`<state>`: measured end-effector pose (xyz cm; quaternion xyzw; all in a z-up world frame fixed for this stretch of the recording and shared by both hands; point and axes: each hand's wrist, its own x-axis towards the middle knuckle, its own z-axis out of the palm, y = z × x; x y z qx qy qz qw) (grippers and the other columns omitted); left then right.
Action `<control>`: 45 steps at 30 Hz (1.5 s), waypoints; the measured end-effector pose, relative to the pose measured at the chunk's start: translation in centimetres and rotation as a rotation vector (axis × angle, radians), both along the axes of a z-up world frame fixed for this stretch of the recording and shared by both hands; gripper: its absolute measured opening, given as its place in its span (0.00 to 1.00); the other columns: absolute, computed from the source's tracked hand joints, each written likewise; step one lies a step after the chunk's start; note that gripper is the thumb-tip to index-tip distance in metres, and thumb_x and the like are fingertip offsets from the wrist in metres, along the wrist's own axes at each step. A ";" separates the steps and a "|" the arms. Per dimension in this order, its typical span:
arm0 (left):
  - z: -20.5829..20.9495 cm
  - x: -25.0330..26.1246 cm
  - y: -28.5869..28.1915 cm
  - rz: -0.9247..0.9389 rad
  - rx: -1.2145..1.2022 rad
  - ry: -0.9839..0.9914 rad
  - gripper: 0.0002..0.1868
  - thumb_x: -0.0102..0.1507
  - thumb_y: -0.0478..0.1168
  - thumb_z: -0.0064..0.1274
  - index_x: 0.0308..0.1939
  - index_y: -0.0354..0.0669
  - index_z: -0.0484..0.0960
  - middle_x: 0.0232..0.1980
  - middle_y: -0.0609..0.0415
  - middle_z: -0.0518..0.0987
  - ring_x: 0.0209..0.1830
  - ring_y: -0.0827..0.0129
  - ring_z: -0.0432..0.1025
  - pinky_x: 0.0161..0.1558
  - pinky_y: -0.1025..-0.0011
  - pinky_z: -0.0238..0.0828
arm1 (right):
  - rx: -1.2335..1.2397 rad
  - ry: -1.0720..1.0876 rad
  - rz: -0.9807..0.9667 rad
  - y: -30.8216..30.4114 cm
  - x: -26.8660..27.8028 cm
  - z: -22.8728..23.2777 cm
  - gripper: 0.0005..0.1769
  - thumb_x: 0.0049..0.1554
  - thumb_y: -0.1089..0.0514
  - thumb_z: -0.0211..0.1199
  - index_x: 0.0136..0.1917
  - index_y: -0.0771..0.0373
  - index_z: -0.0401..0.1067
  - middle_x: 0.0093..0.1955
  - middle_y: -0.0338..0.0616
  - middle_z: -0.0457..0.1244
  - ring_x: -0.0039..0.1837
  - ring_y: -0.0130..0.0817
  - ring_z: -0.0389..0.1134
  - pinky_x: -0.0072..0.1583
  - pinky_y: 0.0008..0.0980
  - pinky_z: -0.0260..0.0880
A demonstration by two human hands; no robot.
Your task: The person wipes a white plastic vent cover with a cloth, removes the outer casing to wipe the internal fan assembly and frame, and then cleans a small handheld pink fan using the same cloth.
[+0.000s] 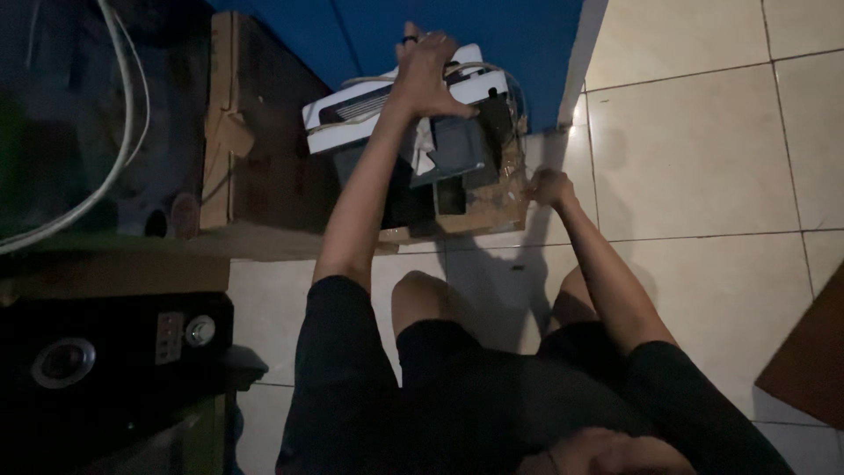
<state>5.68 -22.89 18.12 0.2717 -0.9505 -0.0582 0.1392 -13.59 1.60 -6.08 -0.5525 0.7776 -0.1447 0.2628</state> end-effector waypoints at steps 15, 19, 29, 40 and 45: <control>1.3 2.3 0.3 -0.025 -0.032 0.028 0.50 0.36 0.65 0.77 0.54 0.40 0.82 0.57 0.38 0.77 0.66 0.31 0.62 0.61 0.32 0.56 | -0.740 -1.667 0.182 -3.6 1.7 -1.9 0.27 0.60 0.57 0.60 0.71 0.63 0.60 0.66 0.56 0.63 0.67 0.55 0.67 0.64 0.53 0.73; 1.4 2.7 0.8 -0.078 -0.047 0.100 0.53 0.32 0.64 0.78 0.55 0.39 0.82 0.54 0.38 0.78 0.60 0.34 0.64 0.59 0.37 0.56 | -0.654 -1.478 0.011 -6.2 1.6 -0.9 0.28 0.58 0.61 0.61 0.70 0.65 0.59 0.62 0.56 0.63 0.63 0.54 0.68 0.59 0.52 0.75; 1.7 1.5 1.6 -0.098 -0.072 0.105 0.52 0.31 0.65 0.78 0.53 0.39 0.83 0.49 0.45 0.78 0.53 0.45 0.66 0.53 0.47 0.58 | 0.247 -1.635 -0.631 -9.1 1.6 3.2 0.19 0.62 0.65 0.58 0.66 0.68 0.64 0.58 0.55 0.66 0.58 0.45 0.72 0.54 0.38 0.78; 1.9 1.0 2.2 -0.085 -0.066 0.075 0.52 0.32 0.64 0.76 0.53 0.39 0.81 0.52 0.43 0.77 0.58 0.41 0.62 0.57 0.42 0.57 | -0.524 -1.471 -0.219 -7.7 0.9 -1.1 0.19 0.61 0.55 0.60 0.63 0.62 0.66 0.56 0.48 0.66 0.55 0.40 0.71 0.54 0.41 0.74; 1.2 -1.2 3.1 -0.003 0.032 -0.047 0.51 0.32 0.62 0.75 0.56 0.42 0.80 0.56 0.45 0.77 0.64 0.40 0.62 0.65 0.43 0.55 | -0.609 -1.206 -0.227 -6.5 -0.9 -1.2 0.13 0.60 0.54 0.60 0.56 0.59 0.70 0.50 0.44 0.67 0.51 0.40 0.71 0.50 0.40 0.73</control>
